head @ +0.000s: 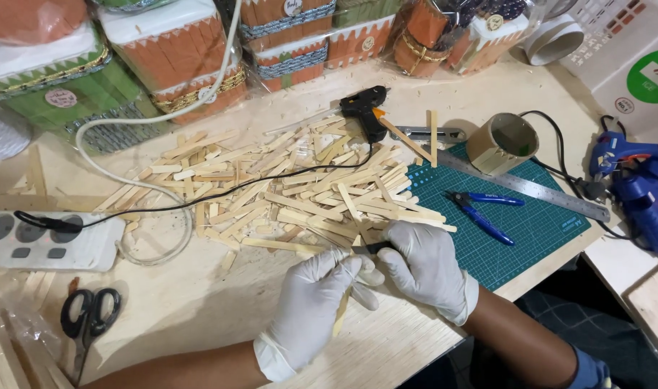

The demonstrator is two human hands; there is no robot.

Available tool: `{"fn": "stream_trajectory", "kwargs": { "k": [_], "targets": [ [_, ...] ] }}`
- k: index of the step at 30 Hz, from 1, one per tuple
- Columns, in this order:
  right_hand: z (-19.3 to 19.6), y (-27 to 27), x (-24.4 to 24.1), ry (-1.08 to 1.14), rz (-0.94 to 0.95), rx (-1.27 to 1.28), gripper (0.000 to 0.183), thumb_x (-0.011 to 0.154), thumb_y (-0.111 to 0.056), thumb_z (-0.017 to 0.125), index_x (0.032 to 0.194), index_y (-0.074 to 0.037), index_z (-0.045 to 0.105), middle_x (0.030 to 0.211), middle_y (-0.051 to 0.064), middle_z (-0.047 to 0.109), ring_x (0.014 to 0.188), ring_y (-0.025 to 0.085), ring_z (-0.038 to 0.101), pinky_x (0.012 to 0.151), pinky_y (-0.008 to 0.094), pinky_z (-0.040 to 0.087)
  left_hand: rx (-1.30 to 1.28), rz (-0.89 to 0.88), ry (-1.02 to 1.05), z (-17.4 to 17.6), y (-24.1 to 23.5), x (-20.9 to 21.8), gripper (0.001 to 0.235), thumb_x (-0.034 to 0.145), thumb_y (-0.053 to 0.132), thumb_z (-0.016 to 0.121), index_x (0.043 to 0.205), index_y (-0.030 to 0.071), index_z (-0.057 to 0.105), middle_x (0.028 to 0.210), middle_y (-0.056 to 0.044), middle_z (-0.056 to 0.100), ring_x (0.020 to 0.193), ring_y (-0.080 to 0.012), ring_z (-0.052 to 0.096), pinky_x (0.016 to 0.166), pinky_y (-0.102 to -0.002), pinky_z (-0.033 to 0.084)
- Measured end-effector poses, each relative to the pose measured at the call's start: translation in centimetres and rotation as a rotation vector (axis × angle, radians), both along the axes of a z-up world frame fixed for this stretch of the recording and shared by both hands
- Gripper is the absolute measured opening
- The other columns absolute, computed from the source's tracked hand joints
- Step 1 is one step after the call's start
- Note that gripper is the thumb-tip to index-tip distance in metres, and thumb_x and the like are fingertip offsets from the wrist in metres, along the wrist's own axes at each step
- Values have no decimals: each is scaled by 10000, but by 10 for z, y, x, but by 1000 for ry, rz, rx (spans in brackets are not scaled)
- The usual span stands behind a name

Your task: Assembling a decorative structure by gluing popsicle sticks onto a cardboard base using a hot glue gun and trimming them with a cutter.

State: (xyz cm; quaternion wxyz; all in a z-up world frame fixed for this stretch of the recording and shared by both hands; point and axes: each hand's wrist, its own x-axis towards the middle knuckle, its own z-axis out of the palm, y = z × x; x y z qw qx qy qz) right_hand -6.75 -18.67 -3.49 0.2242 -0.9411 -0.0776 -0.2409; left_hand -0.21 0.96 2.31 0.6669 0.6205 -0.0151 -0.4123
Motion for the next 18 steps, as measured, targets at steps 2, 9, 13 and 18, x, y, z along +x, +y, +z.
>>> {"fn": "stream_trajectory", "kwargs": {
  "k": [2, 9, 13, 18],
  "targets": [
    [0, 1, 0, -12, 1, 13, 472, 1065, -450, 311, 766, -119, 468, 643, 28, 471, 502, 228, 439, 472, 371, 306, -40, -4, 24, -4, 0, -2, 274, 994, 170, 589, 889, -1, 775, 869, -140, 861, 506, -158, 651, 494, -212, 346],
    [5, 5, 1, -10, 35, 32, 490, 1067, -472, 287, 770, -131, 475, 627, 4, 465, 503, 196, 426, 466, 340, 314, -41, -46, 25, -9, 2, -9, 250, 997, 171, 582, 960, 1, 762, 884, -135, 865, 511, -157, 685, 478, -193, 344],
    [0, 9, 1, -129, 22, -31, 530, 1082, -468, 196, 798, -101, 452, 658, 32, 432, 510, 225, 405, 449, 358, 305, -84, -86, 36, -8, 5, -16, 253, 993, 194, 562, 861, 45, 717, 822, -149, 850, 527, -202, 723, 669, -264, 523],
    [4, 14, 5, -212, -38, -57, 534, 1084, -475, 158, 752, -123, 383, 616, -3, 328, 469, 188, 303, 415, 352, 215, -128, -47, 166, -7, 10, -25, 247, 985, 155, 607, 886, -48, 704, 782, -256, 813, 464, -284, 680, 523, -320, 564]
  ]
}}
